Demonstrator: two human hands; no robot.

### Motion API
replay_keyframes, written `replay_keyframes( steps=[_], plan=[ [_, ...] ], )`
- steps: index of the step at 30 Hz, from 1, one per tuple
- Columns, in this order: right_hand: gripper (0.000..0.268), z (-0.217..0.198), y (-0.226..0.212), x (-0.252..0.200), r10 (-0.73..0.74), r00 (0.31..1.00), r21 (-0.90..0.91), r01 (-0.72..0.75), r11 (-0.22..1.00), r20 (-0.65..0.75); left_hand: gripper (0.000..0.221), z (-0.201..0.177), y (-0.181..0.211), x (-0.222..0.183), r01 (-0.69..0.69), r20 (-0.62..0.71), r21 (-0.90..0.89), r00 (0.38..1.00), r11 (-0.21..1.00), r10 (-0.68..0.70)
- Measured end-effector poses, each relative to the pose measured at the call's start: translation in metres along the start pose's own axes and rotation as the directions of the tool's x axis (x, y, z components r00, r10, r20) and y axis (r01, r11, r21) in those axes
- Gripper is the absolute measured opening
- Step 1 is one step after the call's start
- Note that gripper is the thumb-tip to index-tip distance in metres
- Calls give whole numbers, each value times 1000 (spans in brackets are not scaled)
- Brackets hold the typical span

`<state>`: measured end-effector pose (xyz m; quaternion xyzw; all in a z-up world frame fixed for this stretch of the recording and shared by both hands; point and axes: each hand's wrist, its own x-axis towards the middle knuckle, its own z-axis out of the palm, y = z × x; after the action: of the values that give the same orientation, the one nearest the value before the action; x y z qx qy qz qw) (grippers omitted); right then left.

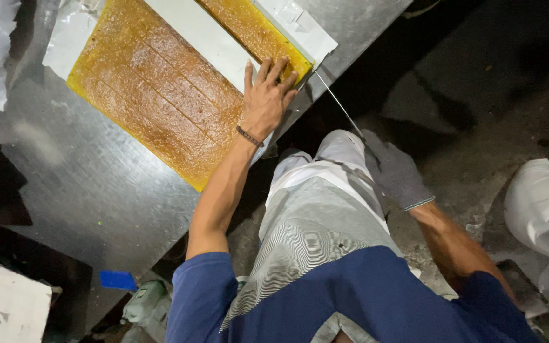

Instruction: The person uses a knife and a white rectangular guide to slice a large flat cake into smaller rectangles, then picks up the slices and places them into a metal tray.

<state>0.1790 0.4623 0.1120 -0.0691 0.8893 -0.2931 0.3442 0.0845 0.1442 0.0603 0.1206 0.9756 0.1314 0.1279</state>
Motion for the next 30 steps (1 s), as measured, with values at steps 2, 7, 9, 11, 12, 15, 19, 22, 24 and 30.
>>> replay_keyframes(
  steps=[2, 7, 9, 11, 12, 15, 19, 22, 24, 30],
  plan=[
    [55, 1, -2, 1, 3, 1000, 12, -3, 1000, 2, 41, -2, 1, 0, 1, 0, -6, 1000, 1000, -1],
    [52, -1, -15, -5, 83, 996, 101, -80, 992, -26, 41, -5, 2, -2, -2, -16, -24, 1000, 1000, 2],
    [50, -3, -14, -11, 129, 991, 166, -131, 977, 22, 40, -4, 3, 0, 3, -19, -20, 1000, 1000, -3],
    [51, 2, -11, -8, -8, 997, 155, 19, 988, -73, 41, -4, 4, -1, -1, -19, -18, 1000, 1000, 1],
    [53, 5, -9, -7, -79, 990, 142, 96, 985, -119, 41, -5, 3, -1, -1, -21, -17, 1000, 1000, 1],
    [52, 10, -5, -6, 10, 998, 139, -1, 990, -67, 41, -5, 4, 0, -1, -19, -13, 1000, 1000, 1],
    [54, 11, -2, -7, 58, 997, 207, -45, 977, -58, 42, -6, 4, -1, 8, -5, -8, 1000, 1000, -8],
    [53, 15, 0, -8, -39, 994, 186, 58, 981, -103, 42, -5, 4, 0, 16, 8, -7, 1000, 1000, -16],
    [55, 15, -3, -5, 40, 999, 148, -38, 988, -10, 42, -4, 4, 1, 24, 16, -2, 1000, 1000, -24],
    [55, -2, -28, -9, 228, 972, 191, -236, 953, 62, 41, -3, 4, 3, 21, 33, 15, 999, 1000, -21]
  ],
)
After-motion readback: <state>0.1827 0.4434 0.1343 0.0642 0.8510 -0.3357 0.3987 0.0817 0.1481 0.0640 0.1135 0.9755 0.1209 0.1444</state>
